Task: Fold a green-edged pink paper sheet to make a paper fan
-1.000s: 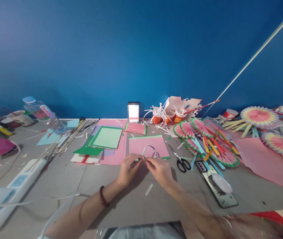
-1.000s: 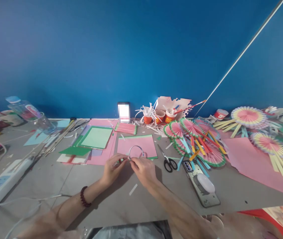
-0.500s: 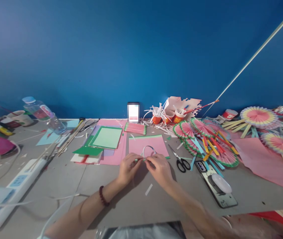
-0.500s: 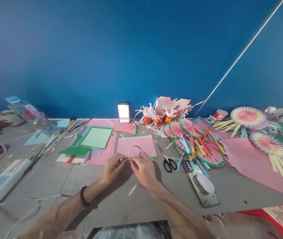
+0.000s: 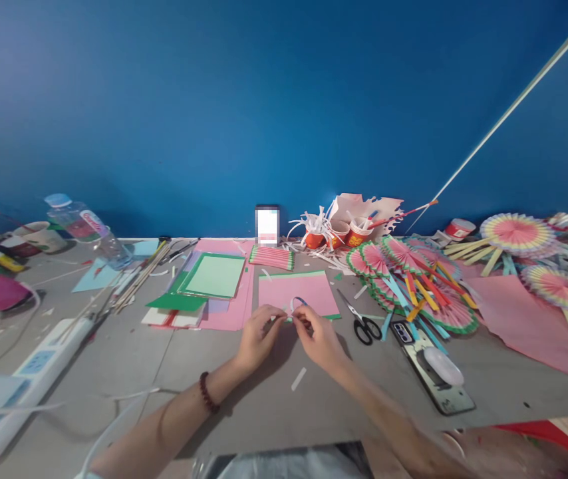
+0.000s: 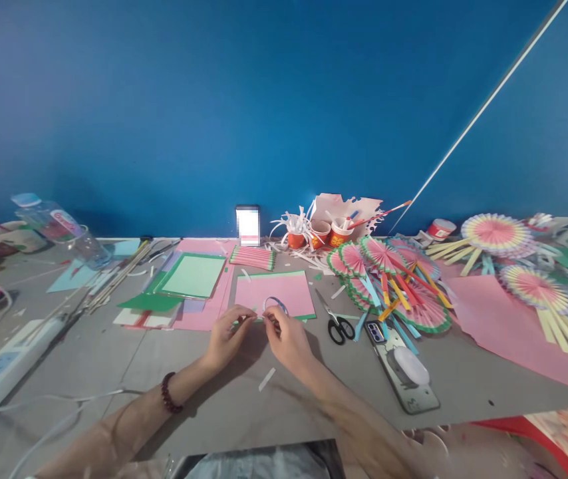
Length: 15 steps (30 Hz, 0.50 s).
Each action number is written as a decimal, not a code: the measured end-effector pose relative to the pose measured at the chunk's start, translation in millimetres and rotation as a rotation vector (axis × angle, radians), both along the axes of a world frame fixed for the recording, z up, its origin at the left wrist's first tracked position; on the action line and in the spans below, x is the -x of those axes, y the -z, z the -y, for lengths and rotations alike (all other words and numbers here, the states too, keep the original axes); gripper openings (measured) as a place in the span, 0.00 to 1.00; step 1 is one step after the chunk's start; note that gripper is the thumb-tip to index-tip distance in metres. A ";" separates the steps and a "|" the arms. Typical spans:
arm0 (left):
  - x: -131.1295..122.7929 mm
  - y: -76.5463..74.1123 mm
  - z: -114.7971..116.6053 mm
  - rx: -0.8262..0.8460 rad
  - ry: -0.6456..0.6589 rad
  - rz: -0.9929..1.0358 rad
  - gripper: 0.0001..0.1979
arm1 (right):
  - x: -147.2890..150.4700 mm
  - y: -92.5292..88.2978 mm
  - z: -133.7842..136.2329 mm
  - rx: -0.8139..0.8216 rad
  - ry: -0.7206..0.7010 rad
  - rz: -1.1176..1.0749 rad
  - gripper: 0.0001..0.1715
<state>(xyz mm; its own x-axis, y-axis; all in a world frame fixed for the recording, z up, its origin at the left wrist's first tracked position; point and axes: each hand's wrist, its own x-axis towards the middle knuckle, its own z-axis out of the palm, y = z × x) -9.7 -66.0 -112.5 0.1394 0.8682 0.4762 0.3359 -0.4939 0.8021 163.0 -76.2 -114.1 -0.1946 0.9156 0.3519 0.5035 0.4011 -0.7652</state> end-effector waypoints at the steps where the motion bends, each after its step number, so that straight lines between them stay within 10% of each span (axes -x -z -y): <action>1: 0.5 0.2 -1.0 0.011 -0.002 0.016 0.11 | 0.6 -1.2 -0.3 0.040 -0.020 -0.053 0.09; 15: -3.4 -3.4 -5.5 0.355 -0.093 0.382 0.21 | -12.7 -14.6 -9.4 0.148 0.162 -0.599 0.17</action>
<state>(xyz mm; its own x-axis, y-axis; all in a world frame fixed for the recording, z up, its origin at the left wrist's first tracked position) -6.3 -60.5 -109.1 -0.0717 0.9858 0.1520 0.0164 -0.1512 0.9884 175.7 -66.8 -99.4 0.1420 0.9642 0.2241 0.0164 0.2241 -0.9744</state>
